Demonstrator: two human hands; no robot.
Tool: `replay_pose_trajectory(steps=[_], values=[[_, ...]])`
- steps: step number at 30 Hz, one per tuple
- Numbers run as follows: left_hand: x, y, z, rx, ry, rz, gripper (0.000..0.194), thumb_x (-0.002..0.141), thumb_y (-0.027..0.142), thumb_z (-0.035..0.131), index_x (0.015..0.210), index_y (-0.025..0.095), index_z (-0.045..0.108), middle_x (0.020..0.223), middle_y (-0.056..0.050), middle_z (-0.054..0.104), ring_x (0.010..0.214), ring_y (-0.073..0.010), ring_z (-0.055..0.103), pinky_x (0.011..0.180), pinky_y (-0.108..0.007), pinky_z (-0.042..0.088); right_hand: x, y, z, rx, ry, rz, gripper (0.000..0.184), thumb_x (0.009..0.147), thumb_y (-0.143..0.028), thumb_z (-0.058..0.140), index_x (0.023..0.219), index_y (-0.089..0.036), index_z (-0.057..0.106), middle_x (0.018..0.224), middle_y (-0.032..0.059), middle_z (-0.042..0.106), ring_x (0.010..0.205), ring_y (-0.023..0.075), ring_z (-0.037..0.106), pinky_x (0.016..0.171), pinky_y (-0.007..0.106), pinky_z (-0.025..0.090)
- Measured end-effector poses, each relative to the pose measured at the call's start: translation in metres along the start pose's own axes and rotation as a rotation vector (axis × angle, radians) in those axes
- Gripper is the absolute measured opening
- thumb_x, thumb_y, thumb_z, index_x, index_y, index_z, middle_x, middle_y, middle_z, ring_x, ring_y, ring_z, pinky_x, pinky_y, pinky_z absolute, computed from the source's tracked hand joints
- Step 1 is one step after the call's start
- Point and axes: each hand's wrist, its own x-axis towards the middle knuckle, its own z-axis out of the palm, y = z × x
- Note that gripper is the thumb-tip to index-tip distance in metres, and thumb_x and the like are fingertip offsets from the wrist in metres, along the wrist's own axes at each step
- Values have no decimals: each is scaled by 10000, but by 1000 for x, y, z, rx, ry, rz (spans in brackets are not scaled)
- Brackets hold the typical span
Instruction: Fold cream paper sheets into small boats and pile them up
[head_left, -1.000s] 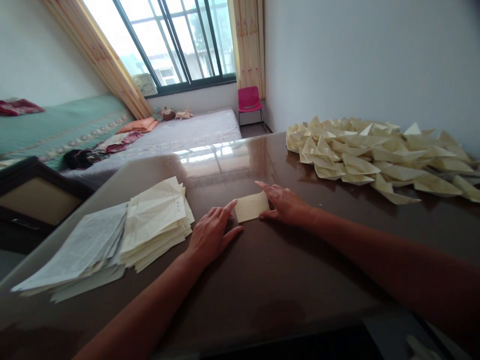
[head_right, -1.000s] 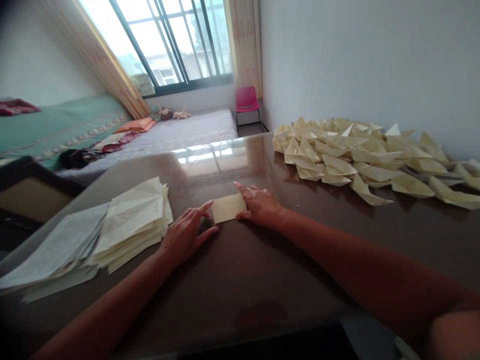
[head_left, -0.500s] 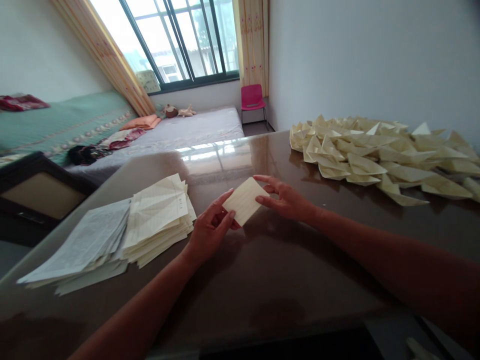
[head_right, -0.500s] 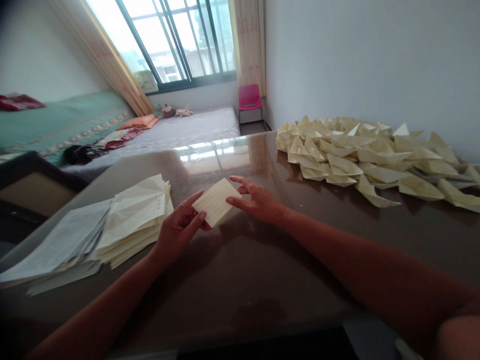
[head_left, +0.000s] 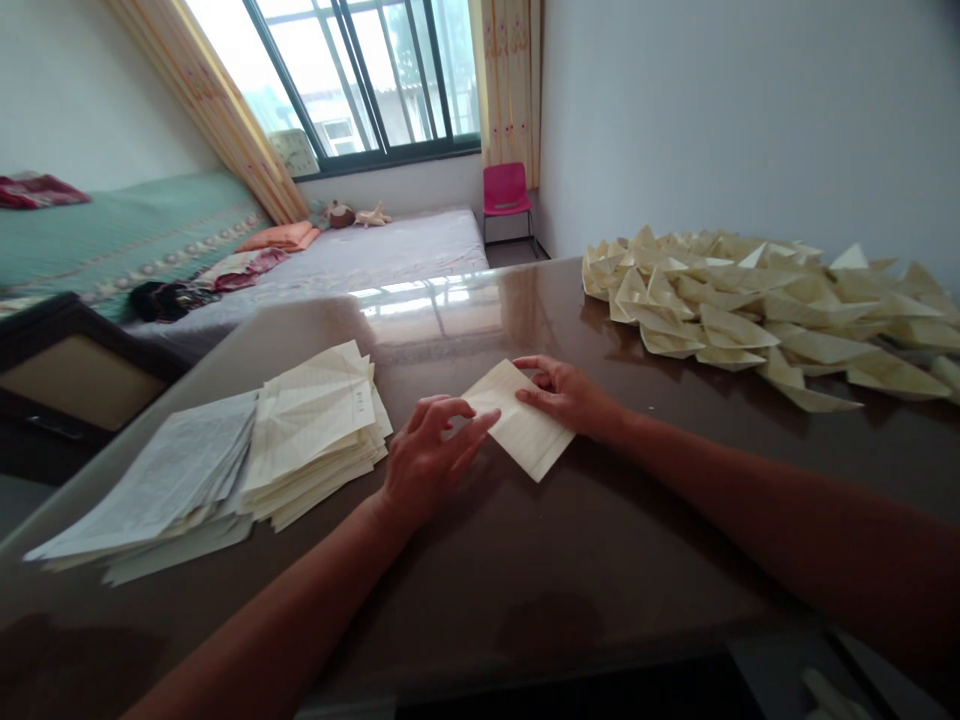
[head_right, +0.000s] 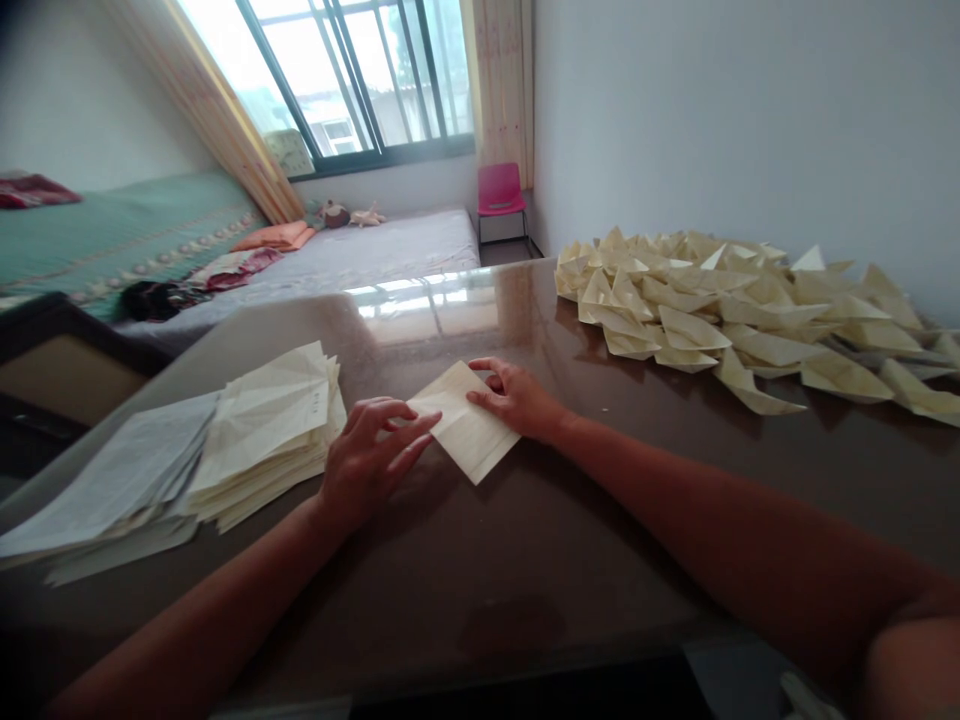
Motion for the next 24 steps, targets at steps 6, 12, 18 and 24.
replay_pose_trajectory(steps=[6,12,18,24], values=[[2,0,5,94,-186,241,194,896,202,552,1054,246,655,1004,-15,677,956,-164,576,730,-256,479,5,10,0,-296,18,-50,466,837,-291,581,1268,-139,492,804,34,672,671,147,603,626,269,472],[0,-2,11,51,-280,140,172,927,247,499,988,237,659,944,-6,678,848,-128,581,685,-222,460,-7,-7,-14,-566,-62,-440,537,757,-455,681,1212,-205,543,1173,99,602,1003,214,573,832,337,478],[0,-1,13,12,-265,68,173,917,265,511,999,234,660,948,-9,680,820,-133,577,695,-232,472,-15,-18,-16,-782,-370,-601,412,767,-399,685,1128,-216,612,1085,77,636,1033,240,521,907,388,397],[0,2,6,-82,-371,66,194,921,253,485,956,217,673,988,-24,674,888,-142,594,790,-264,506,-8,-5,-21,-677,-476,-584,193,864,-275,576,1012,-240,694,980,33,679,924,178,550,839,299,404]])
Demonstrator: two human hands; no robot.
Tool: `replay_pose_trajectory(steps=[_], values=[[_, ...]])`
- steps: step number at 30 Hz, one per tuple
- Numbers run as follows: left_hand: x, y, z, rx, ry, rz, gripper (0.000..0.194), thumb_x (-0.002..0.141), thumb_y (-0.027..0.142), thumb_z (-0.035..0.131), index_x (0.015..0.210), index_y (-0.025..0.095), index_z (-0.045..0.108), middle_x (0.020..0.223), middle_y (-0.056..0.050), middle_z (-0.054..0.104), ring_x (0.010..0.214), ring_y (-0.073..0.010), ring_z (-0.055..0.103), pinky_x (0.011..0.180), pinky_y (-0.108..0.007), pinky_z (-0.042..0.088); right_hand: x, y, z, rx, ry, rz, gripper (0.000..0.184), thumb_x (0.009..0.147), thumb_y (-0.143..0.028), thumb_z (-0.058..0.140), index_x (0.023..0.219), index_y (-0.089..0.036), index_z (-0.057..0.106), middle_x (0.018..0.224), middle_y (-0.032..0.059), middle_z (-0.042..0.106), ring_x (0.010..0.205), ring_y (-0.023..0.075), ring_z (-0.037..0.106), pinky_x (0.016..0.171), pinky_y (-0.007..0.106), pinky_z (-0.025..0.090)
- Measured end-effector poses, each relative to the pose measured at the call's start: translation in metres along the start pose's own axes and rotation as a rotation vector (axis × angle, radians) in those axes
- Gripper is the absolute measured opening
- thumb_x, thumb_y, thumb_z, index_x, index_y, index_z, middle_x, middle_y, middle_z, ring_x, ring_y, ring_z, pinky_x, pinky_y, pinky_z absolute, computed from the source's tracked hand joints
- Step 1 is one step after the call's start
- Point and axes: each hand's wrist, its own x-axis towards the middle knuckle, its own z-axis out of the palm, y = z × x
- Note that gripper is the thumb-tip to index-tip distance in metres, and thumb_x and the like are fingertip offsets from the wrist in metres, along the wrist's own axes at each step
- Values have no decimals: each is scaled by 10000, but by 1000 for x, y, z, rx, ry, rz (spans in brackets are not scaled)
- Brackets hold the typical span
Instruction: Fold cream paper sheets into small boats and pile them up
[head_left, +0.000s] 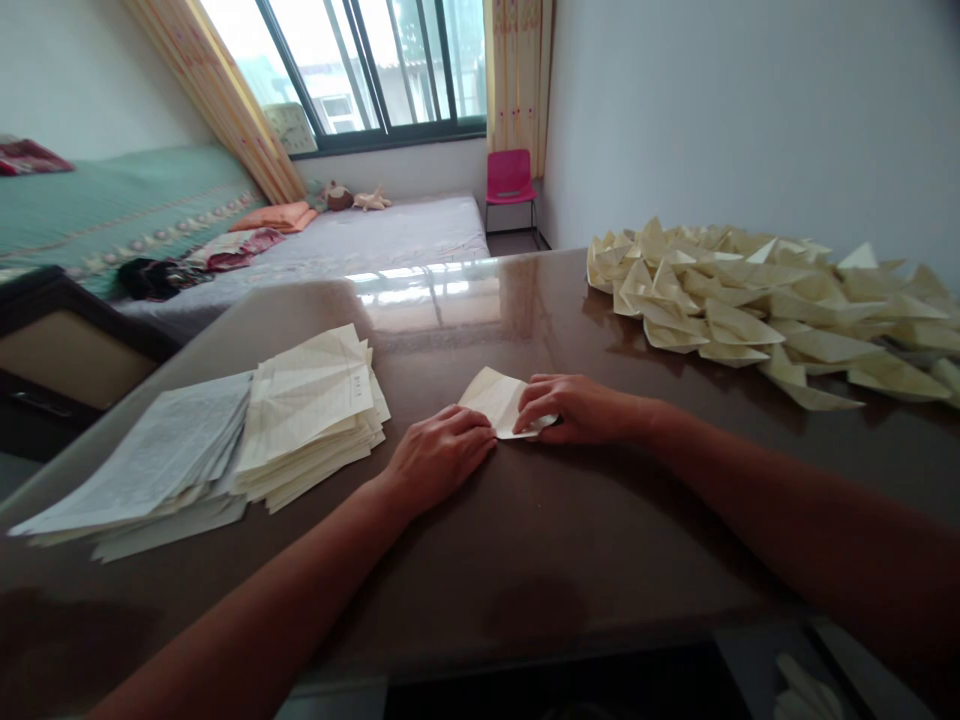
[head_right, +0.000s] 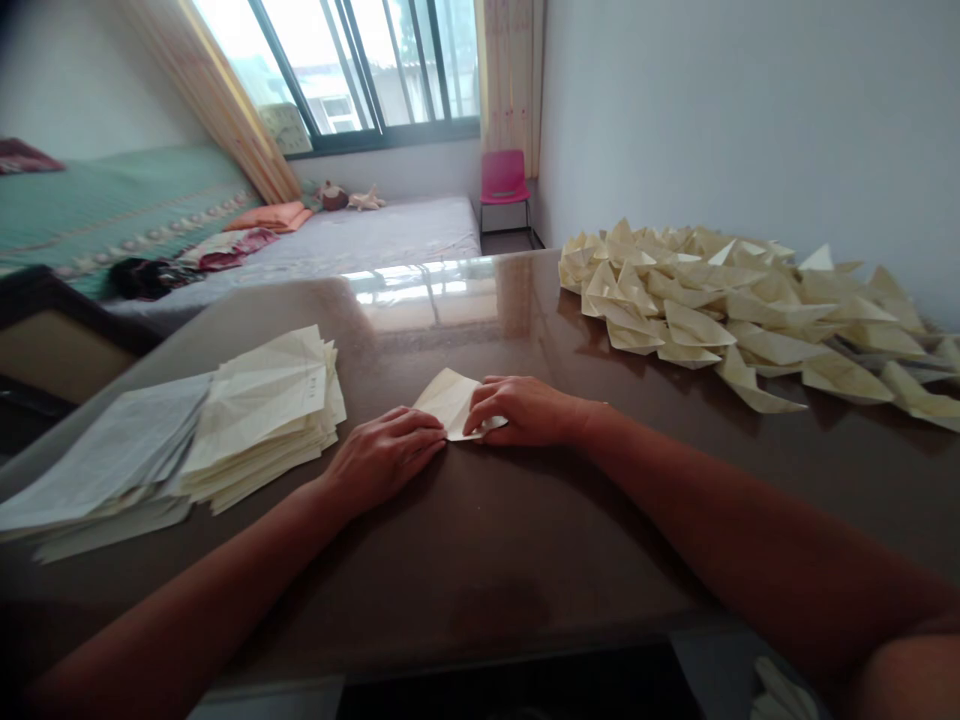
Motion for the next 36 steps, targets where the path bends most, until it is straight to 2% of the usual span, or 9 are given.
replay_pose_trajectory(steps=[5,8,10,13,16,20,25,36], values=[[-4,1,-7,-59,-52,31,284,904,162,417,1062,181,653,1074,-64,656,1002,-174,582,863,-305,517,1,1,0,151,33,72,245,897,-362,533,916,-190,708,926,51,678,864,156,571,807,267,412],[-4,2,-10,-47,-66,34,316,896,140,391,1071,173,652,1083,-70,651,1024,-186,572,872,-320,521,4,-2,3,144,71,216,317,907,-377,498,731,-163,653,773,32,641,705,129,540,676,239,402],[-3,4,-11,-35,-76,29,312,901,146,389,1068,168,651,1081,-69,649,1026,-190,567,870,-321,523,6,-4,7,104,107,342,343,902,-397,491,674,-166,604,680,7,599,619,113,490,605,231,366],[-3,6,-12,-9,-86,22,301,911,160,389,1063,167,648,1074,-67,648,1019,-192,564,851,-318,525,9,-5,13,46,155,477,318,886,-419,504,697,-178,589,646,-6,588,578,108,464,576,229,333],[-3,6,-12,14,-91,22,295,917,167,387,1059,169,646,1076,-66,644,1019,-194,560,841,-314,522,10,-5,18,12,183,551,260,864,-431,536,793,-192,610,702,11,632,605,123,510,582,235,332],[-3,6,-12,32,-112,25,290,924,178,382,1056,171,640,1083,-61,640,1022,-201,557,830,-321,522,11,-6,23,-26,203,608,228,844,-426,571,922,-215,613,835,32,682,712,157,585,606,242,348],[-3,8,-12,49,-115,8,283,929,180,382,1069,168,629,1066,-67,644,1022,-195,563,849,-329,520,12,-9,25,-51,213,634,251,827,-366,593,1041,-237,569,797,-8,664,677,141,578,589,236,338],[-2,9,-13,47,-118,-12,285,927,190,377,1074,172,621,1054,-72,642,986,-193,569,814,-322,525,14,-10,26,19,291,600,189,823,-355,599,962,-228,587,763,-14,649,647,127,560,590,235,343]])
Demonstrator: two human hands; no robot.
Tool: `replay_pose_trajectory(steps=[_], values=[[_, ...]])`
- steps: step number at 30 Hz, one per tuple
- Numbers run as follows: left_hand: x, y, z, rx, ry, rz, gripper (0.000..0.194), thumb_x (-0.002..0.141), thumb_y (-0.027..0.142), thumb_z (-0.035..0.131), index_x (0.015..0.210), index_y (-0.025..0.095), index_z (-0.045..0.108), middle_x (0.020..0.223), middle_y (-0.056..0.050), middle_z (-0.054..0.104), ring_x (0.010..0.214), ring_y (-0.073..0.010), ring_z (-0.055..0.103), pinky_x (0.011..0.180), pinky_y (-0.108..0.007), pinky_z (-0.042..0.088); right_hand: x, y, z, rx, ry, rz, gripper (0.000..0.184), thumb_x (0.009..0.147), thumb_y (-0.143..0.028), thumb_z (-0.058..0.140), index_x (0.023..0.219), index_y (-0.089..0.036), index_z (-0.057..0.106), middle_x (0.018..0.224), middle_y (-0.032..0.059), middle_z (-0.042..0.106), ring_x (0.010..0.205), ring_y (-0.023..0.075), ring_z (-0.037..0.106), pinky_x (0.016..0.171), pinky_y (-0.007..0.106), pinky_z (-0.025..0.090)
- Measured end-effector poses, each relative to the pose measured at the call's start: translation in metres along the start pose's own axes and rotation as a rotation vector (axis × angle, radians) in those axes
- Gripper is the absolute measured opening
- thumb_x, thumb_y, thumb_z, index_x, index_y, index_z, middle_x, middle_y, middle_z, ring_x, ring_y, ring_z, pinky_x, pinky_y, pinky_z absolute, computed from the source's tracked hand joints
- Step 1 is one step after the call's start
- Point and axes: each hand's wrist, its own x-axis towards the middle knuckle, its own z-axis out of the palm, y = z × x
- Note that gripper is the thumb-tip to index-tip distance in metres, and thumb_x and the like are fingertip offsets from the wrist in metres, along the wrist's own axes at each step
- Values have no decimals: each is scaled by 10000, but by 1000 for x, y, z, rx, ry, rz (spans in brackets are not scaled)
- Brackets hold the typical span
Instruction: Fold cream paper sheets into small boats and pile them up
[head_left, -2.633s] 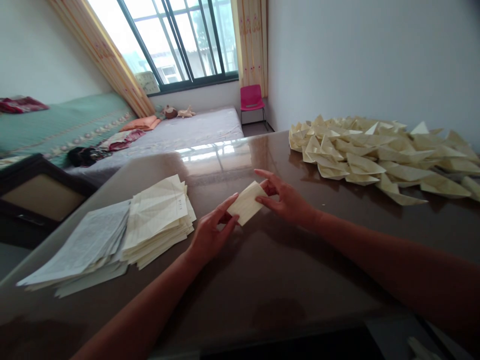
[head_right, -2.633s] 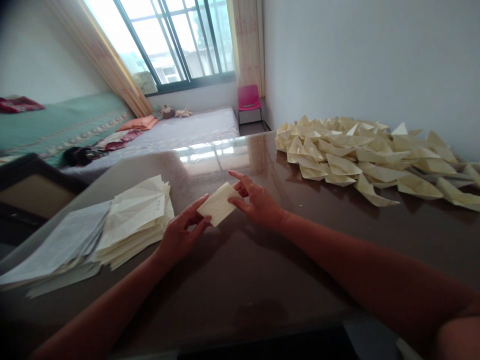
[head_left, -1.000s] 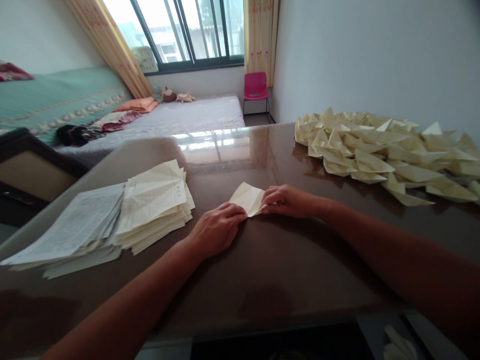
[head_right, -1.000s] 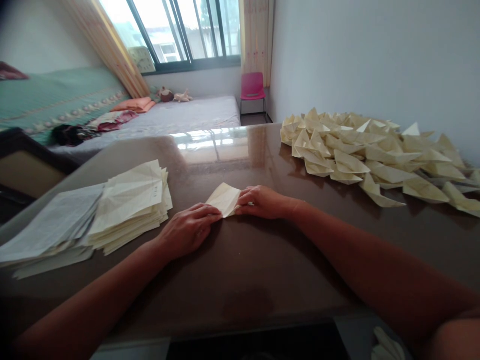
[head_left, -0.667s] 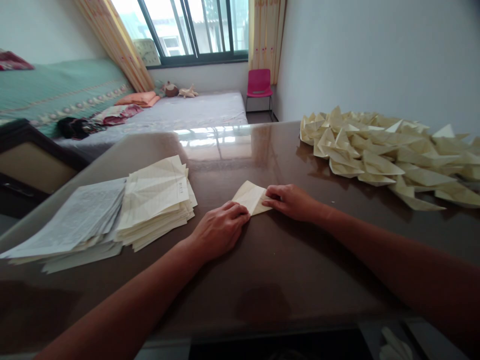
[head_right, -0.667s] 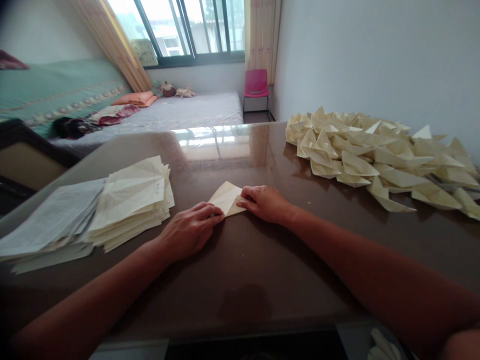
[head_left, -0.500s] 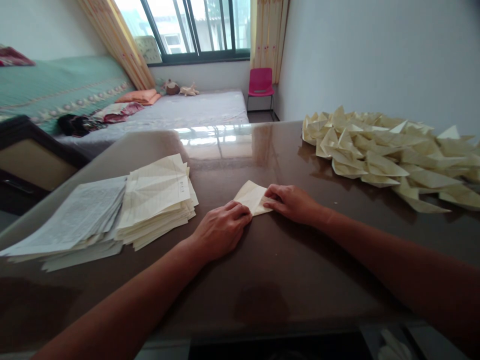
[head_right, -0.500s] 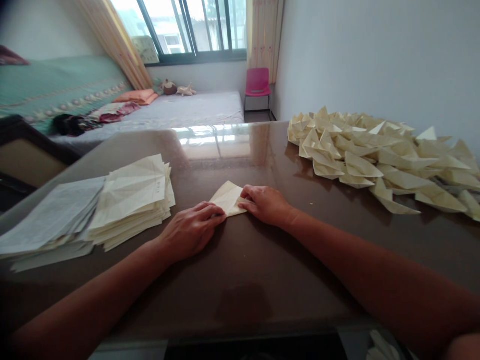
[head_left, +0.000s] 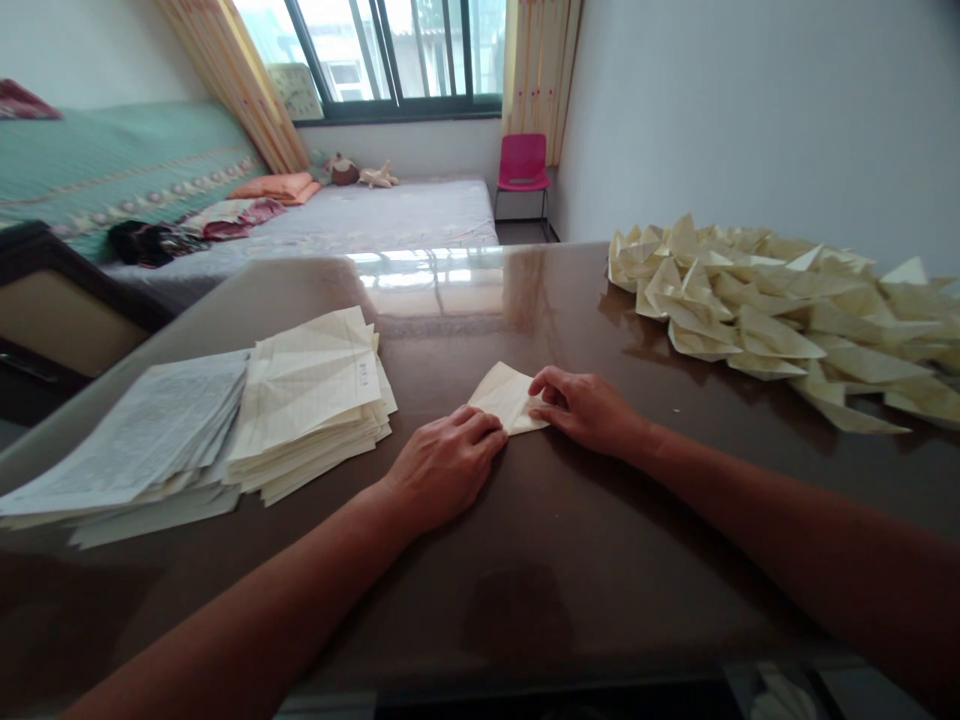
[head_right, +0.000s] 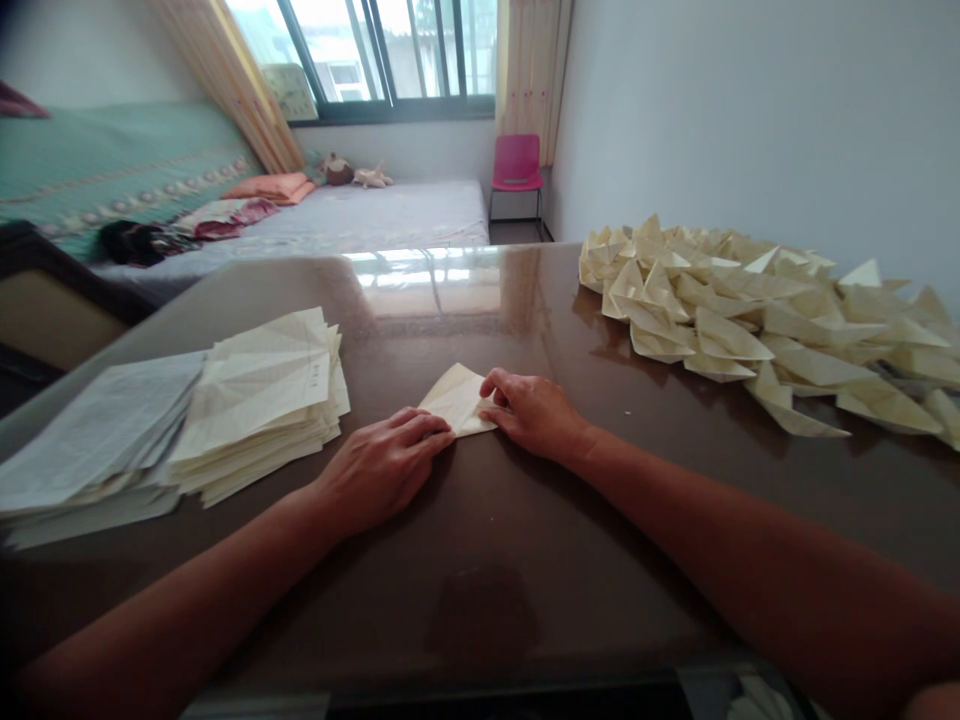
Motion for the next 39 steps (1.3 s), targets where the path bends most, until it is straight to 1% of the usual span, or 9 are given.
replay_pose_trajectory(steps=[4,10,14,19,29,31,35,37,39], values=[[0,0,0,4,3,-3,280,921,179,389,1084,177,616,1051,-76,636,993,-186,566,824,-314,522,2,1,0,37,37,-11,174,821,-353,603,932,-219,599,766,-5,652,661,130,567,612,239,362],[0,0,1,17,-17,-13,276,933,192,374,1087,179,602,1065,-68,631,996,-193,559,834,-322,513,5,3,2,4,-2,-3,133,821,-344,605,848,-214,607,751,-1,651,665,134,564,605,236,364],[1,2,2,60,-27,-49,258,939,205,370,1065,167,592,1004,-74,632,941,-188,559,806,-313,509,6,2,1,0,-37,-15,99,816,-310,605,831,-215,627,769,4,663,675,135,570,609,238,363],[2,5,3,120,-52,-54,348,924,229,418,1261,225,507,1032,-68,605,957,-195,533,787,-313,502,6,2,0,-35,-45,-20,115,812,-328,603,836,-223,644,772,3,668,668,142,571,589,243,350],[2,8,1,105,-105,-76,329,934,279,413,1240,264,535,1088,-42,591,1001,-204,497,834,-340,484,6,6,2,-94,-71,-50,125,843,-343,569,836,-230,623,804,0,656,675,148,564,598,256,360],[2,9,1,101,-105,-68,334,930,273,422,1246,261,531,1145,-32,589,1016,-199,494,849,-334,476,4,2,0,-167,-48,-101,133,869,-328,540,851,-232,631,873,16,651,738,159,569,627,264,370],[1,9,2,104,-91,-67,341,926,255,429,1253,269,526,1241,0,575,1059,-190,484,878,-324,459,-10,-19,-8,-466,19,-334,157,897,-257,516,885,-239,672,1130,65,612,1059,244,507,816,344,357],[0,9,3,102,-85,-69,337,927,255,426,1246,264,534,1265,6,570,1074,-191,481,892,-323,450,-20,-32,-9,-589,-51,-440,198,894,-199,507,1012,-222,665,1096,93,624,1024,245,518,827,363,350],[1,9,3,102,-86,-66,341,925,251,423,1247,257,537,1277,6,567,1078,-195,480,894,-326,447,-31,-42,-8,-697,-98,-446,284,887,-140,475,1124,-163,630,1066,133,630,988,258,533,790,371,361]])
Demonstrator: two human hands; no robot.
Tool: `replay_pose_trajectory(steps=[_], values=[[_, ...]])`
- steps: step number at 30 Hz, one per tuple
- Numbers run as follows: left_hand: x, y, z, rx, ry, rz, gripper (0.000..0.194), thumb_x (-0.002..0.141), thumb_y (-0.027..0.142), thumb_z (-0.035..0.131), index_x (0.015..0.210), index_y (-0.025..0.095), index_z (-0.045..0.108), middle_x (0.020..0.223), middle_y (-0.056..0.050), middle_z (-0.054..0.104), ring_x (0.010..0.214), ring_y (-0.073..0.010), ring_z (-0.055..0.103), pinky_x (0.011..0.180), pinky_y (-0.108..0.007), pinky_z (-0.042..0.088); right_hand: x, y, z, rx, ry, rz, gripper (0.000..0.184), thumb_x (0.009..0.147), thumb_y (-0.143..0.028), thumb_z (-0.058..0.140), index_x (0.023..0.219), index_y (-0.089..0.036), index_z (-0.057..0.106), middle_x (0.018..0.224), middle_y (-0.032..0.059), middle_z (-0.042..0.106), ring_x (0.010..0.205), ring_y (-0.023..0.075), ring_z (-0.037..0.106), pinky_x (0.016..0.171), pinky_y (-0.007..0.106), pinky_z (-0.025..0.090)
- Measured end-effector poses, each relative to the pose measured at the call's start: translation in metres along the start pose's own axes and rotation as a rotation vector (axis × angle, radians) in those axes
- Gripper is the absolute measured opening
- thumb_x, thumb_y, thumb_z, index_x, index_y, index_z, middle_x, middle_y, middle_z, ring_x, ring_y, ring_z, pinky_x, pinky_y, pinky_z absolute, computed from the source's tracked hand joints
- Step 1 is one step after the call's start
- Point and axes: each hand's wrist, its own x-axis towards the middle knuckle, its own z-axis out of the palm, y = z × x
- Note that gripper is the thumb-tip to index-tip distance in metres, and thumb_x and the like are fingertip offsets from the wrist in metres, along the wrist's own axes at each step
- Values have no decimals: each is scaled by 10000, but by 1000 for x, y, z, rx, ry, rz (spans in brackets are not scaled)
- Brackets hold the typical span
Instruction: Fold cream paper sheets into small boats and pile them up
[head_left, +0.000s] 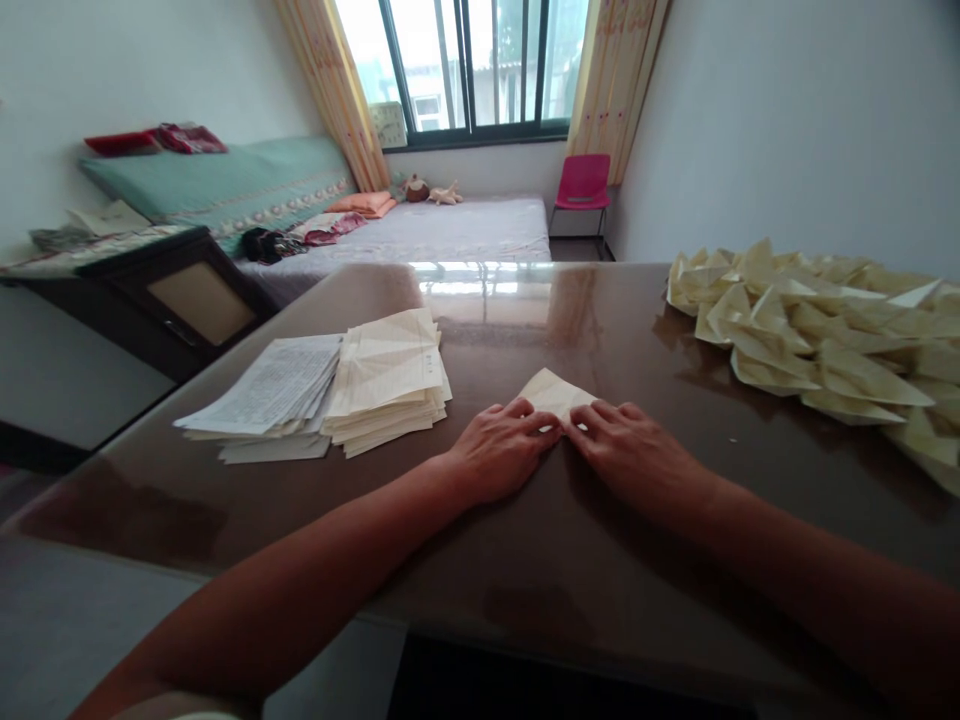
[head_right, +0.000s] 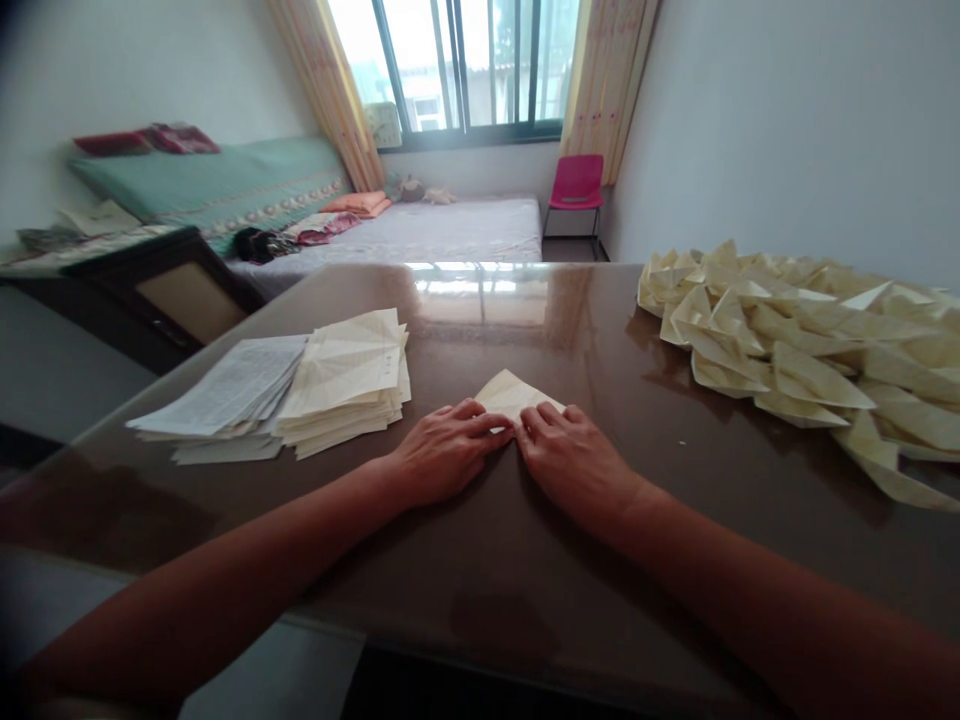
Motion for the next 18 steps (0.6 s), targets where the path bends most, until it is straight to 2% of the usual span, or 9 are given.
replay_pose_trajectory(steps=[4,11,14,18], values=[[1,-1,0,14,-18,-3,368,909,231,432,1264,262,522,1277,11,570,1071,-201,484,873,-335,453,-7,-13,-6,-106,-103,53,322,878,-96,432,1138,-111,621,1074,171,621,968,276,548,729,383,375],[2,-1,-4,24,-35,2,391,893,203,438,1269,270,522,1297,11,559,1072,-204,490,849,-329,464,-9,-6,-18,-142,-271,232,289,860,-58,413,908,-126,690,973,165,638,904,279,554,664,383,373],[2,-2,-3,13,-24,1,383,894,206,447,1261,276,530,1286,8,566,1066,-205,497,850,-333,470,-7,-5,-22,-128,-219,271,274,873,-77,419,944,-124,679,970,166,638,924,280,547,686,379,381],[3,-11,1,-30,16,16,340,945,258,395,1250,271,545,1228,-2,601,1062,-192,513,909,-335,465,0,-5,-15,-63,-114,203,307,900,-106,420,1147,-121,602,1091,161,623,942,257,559,693,344,409]])
